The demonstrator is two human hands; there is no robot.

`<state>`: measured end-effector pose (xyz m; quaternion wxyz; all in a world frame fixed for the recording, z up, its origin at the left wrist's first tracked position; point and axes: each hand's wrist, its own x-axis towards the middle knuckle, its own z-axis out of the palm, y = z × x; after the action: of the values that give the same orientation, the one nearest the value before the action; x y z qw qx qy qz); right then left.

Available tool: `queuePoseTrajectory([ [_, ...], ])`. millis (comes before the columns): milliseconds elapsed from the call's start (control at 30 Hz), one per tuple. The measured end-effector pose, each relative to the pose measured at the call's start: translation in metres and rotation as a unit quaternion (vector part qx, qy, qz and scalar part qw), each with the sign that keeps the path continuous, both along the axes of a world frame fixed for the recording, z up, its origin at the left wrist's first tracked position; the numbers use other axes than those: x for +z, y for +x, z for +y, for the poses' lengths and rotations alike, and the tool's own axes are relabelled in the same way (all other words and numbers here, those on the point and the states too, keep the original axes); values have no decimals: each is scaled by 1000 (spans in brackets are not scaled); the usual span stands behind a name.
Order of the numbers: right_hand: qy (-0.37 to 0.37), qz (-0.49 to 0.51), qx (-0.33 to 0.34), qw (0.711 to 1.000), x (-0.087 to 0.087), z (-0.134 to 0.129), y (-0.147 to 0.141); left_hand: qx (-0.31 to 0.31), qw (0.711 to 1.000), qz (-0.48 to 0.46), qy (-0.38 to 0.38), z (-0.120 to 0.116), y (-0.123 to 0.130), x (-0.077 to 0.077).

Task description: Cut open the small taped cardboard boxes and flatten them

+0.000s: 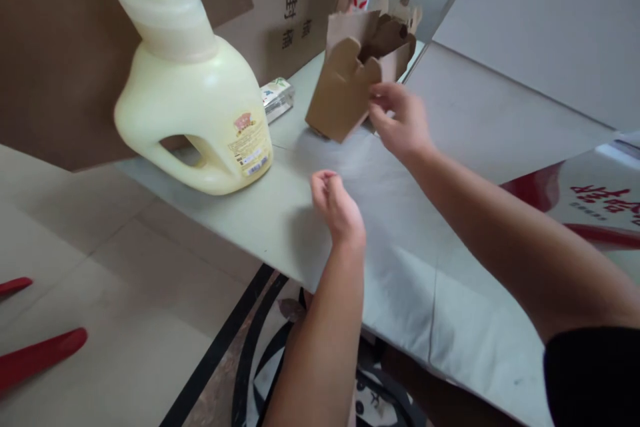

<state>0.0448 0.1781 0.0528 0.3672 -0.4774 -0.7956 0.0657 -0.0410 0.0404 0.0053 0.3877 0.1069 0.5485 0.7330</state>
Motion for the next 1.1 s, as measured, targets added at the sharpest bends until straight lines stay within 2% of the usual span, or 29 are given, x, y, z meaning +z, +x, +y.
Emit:
queuePoseTrajectory([
  [133, 32, 117, -59, 991, 3, -97, 76, 78, 996, 18, 32, -2, -14, 1],
  [200, 35, 177, -48, 982, 6, -156, 112, 66, 996, 31, 53, -2, -12, 1],
  [267, 44, 143, -35, 988, 8, -213, 146, -5, 994, 45, 97, -2, -4, 2],
  [333, 2, 110, -12, 994, 8, -264, 173, -136, 975, 54, 165, -3, 12, 2],
  [367, -8, 116, -33, 993, 7, -285, 183, -209, 955, 57, 203, -5, 21, 2],
  [433, -15, 180, -122, 976, 1, -315, 196, -337, 902, 71, 260, -10, 41, 3],
  [500, -21, 271, -203, 941, -9, -328, 202, -418, 852, 118, 293, -16, 58, 3],
  [533, -31, 303, -219, 927, -14, -329, 203, -438, 829, 158, 310, -20, 65, 4],
  [600, -29, 325, -222, 919, -24, -325, 208, -444, 786, 254, 346, -24, 75, 5],
  [667, 9, 313, -222, 924, -32, -321, 215, -419, 767, 337, 351, -26, 82, 6],
  [733, 21, 316, -210, 925, -37, -321, 223, -384, 788, 356, 325, -26, 87, 7],
  [800, -28, 324, -139, 935, -38, -327, 229, -363, 811, 340, 308, -24, 91, 7],
  [867, -82, 313, -31, 946, -37, -334, 232, -379, 802, 353, 298, -21, 92, 7],
  [933, -103, 309, 21, 945, -37, -338, 233, -412, 782, 382, 269, -18, 91, 8],
  [967, -104, 319, 3, 942, -39, -339, 233, -421, 784, 382, 250, -16, 89, 9],
  [1000, -111, 335, -39, 935, -42, -338, 234, -420, 797, 369, 229, -13, 86, 9],
  [1100, -195, 365, -194, 889, -51, -333, 235, -371, 865, 295, 163, -4, 75, 10],
])
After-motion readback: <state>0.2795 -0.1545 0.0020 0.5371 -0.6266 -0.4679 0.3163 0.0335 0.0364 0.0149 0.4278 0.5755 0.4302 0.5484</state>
